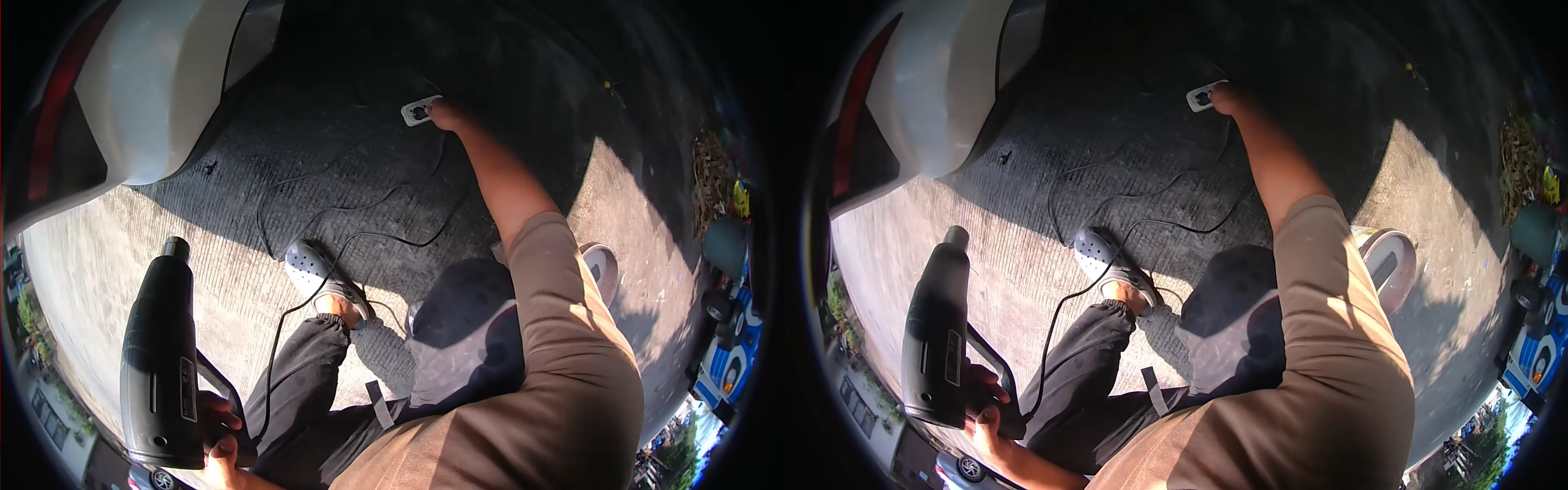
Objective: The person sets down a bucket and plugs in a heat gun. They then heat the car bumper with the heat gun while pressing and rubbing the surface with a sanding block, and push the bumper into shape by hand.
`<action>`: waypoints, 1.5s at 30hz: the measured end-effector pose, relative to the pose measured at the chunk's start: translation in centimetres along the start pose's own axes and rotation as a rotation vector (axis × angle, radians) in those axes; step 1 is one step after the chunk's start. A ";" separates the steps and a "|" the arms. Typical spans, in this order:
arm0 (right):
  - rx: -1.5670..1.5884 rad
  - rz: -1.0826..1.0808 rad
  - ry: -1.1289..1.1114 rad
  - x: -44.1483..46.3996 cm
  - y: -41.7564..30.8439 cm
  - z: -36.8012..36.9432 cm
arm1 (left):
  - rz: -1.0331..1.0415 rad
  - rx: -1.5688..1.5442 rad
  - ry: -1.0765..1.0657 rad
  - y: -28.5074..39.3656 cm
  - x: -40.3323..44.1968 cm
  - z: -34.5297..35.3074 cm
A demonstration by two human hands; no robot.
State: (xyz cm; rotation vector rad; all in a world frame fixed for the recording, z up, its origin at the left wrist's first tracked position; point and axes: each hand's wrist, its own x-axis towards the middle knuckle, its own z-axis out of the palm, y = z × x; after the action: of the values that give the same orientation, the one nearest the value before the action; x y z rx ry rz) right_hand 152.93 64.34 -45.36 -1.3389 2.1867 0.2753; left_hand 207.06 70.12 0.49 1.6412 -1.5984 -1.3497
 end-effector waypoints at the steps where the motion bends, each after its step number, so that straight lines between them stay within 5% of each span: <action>1: -0.018 -0.002 -0.008 0.5 0.0 0.3 | 0.000 0.001 0.003 0.0 -0.3 -0.4; 13: -0.187 -0.023 -0.149 2.3 -4.1 -2.6 | -0.112 -0.016 0.181 -0.5 -0.1 -1.7; 16: -0.357 0.271 -0.125 1.3 -8.7 -2.6 | -0.040 -0.006 0.104 2.0 1.4 1.0; 20: -0.223 0.305 -0.192 3.2 -8.3 -1.9 | -0.056 -0.007 0.049 2.5 1.6 0.9; 23: 0.046 0.188 0.144 -3.9 -8.3 -4.3 | -0.125 -0.040 0.013 0.8 0.5 -0.1; 25: -0.037 0.084 0.212 -6.8 -7.1 -4.9 | -0.176 -0.107 -0.003 1.3 0.0 -0.4; 27: 0.123 0.018 0.039 -11.2 -4.6 -7.2 | -0.230 -0.200 -0.021 2.0 -0.4 0.0; 29: 0.903 0.024 -0.050 -15.4 0.6 -6.1 | -0.215 -0.179 -0.009 2.1 -0.4 0.4; 31: -0.076 0.350 0.456 -22.2 3.4 -4.7 | -0.094 -0.167 -0.001 1.0 0.0 0.9; 35: 0.375 0.313 0.306 -31.7 8.9 4.4 | -0.023 -0.292 -0.053 3.4 1.3 3.1; 37: 0.341 0.336 0.226 -37.2 8.7 8.1 | 0.027 -0.350 -0.060 3.7 2.3 4.3; 40: 0.473 0.561 -0.079 -43.5 8.1 11.3 | 0.080 -0.270 -0.070 4.4 3.2 5.9; 45: 0.461 0.658 0.063 -46.7 7.9 16.2 | 0.125 -0.209 -0.111 5.4 3.3 8.4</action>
State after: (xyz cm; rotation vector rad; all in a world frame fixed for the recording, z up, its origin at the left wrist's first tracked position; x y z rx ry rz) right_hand 168.02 110.58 -33.70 -0.3674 2.4850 -0.0398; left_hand 196.70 68.41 0.71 1.3429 -1.5354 -1.5087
